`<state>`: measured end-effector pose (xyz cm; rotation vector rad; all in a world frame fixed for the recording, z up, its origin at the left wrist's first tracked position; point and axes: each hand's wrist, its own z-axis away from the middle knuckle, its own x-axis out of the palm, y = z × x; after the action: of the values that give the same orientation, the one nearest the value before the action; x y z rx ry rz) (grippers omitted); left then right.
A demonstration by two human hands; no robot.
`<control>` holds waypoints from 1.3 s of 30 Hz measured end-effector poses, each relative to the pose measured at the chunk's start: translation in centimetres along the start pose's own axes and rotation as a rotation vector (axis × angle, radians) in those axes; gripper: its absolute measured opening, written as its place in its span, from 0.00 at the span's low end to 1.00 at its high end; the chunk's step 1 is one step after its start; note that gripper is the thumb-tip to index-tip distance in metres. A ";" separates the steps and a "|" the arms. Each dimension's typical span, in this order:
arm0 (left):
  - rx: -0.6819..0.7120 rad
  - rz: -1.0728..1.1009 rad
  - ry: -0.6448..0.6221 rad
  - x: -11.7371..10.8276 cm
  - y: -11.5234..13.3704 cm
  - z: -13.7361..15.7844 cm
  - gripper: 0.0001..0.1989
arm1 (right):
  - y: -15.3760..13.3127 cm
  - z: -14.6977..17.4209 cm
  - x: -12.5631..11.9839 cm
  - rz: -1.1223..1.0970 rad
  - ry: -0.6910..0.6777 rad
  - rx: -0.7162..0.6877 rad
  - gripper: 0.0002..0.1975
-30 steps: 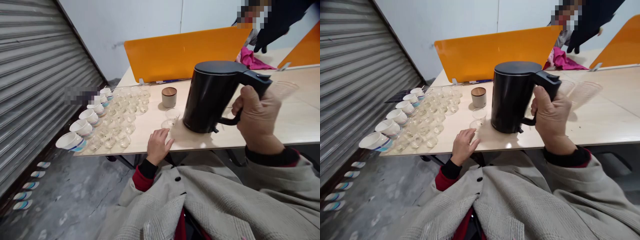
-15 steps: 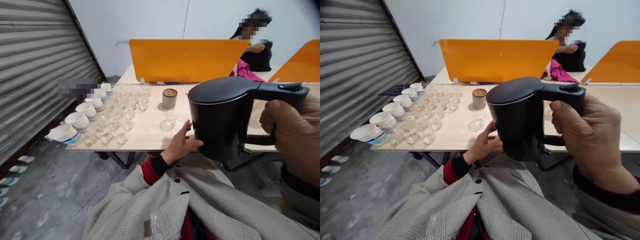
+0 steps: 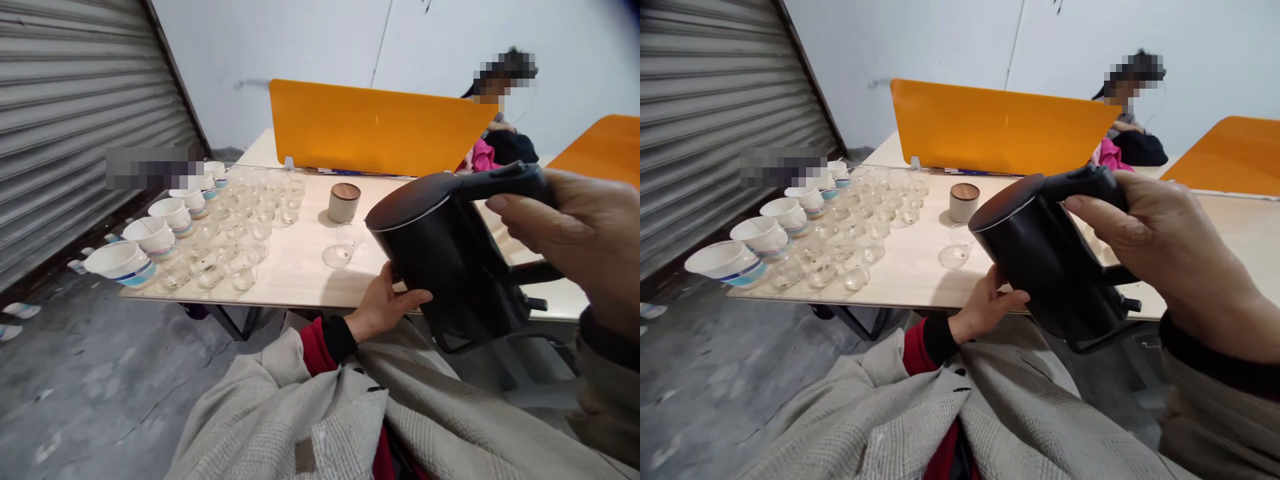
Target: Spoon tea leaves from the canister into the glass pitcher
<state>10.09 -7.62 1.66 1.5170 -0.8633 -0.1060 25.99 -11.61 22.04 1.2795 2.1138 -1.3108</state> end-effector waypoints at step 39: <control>0.021 0.187 0.067 0.6 -2.1 -1.0 0.36 | -1.0 -8.2 4.2 0.414 -0.267 0.069 0.21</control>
<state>11.98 -7.37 0.23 1.4436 -0.9500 0.0906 24.23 -2.78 23.99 1.3872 1.5354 -1.2920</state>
